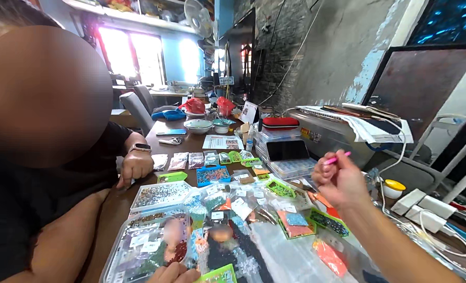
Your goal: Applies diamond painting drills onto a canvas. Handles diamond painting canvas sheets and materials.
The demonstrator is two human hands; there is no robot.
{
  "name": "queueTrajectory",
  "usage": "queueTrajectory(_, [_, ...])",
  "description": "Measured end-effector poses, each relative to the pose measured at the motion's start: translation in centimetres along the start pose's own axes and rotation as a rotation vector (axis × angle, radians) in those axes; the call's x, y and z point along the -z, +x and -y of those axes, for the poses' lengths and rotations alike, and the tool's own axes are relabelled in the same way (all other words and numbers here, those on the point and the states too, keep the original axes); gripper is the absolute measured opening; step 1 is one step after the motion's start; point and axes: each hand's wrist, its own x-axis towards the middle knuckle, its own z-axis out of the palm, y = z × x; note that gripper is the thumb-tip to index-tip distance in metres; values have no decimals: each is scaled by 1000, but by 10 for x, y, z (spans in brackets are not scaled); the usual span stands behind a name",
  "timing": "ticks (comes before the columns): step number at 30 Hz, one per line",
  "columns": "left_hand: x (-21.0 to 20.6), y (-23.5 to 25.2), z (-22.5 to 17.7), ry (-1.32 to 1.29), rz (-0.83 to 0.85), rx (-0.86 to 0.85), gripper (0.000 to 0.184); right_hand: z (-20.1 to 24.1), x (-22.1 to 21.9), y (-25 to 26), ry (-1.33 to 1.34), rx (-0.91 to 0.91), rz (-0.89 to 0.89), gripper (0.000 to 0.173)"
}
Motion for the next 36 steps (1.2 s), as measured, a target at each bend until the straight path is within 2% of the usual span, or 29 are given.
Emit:
queueTrajectory(2, [0, 0, 1, 0, -11, -5, 55, 6, -8, -12, -61, 140, 137, 49])
queueTrajectory(4, [0, 0, 0, 2, -22, -9, 54, 1, -9, -22, -146, 196, 233, 47])
queueTrajectory(5, [0, 0, -1, 6, -21, -12, 53, -3, -9, -26, -169, 134, 266, 46])
queueTrajectory(6, [0, 0, -1, 10, -15, -12, 53, -7, -10, -31, -157, -16, 261, 46])
queueTrajectory(8, [1, 0, -3, 18, -10, -8, 54, -13, -15, -36, -142, -444, 209, 48])
queueTrajectory(10, [0, -1, -3, 16, -26, -13, 53, -22, -14, -39, -215, -666, 289, 48])
queueTrajectory(12, [-1, -1, -2, 14, -43, -30, 52, -29, -8, -34, -257, -721, 389, 49])
queueTrajectory(18, [-4, -1, 0, 19, -97, -87, 49, -29, 38, 27, -355, -815, 339, 48])
queueTrajectory(26, [-8, 0, 4, 23, -93, -88, 51, -27, 69, 59, -302, -842, 215, 43])
queueTrajectory(31, [-7, -1, 5, 28, -98, -93, 50, -22, 38, 28, -226, -498, 406, 49])
queueTrajectory(33, [-5, -1, 3, 25, -96, -94, 50, -24, 21, 6, -370, -423, 480, 50])
queueTrajectory(36, [-4, -2, 1, 27, -98, -86, 49, -38, 0, -30, -606, -410, 575, 45])
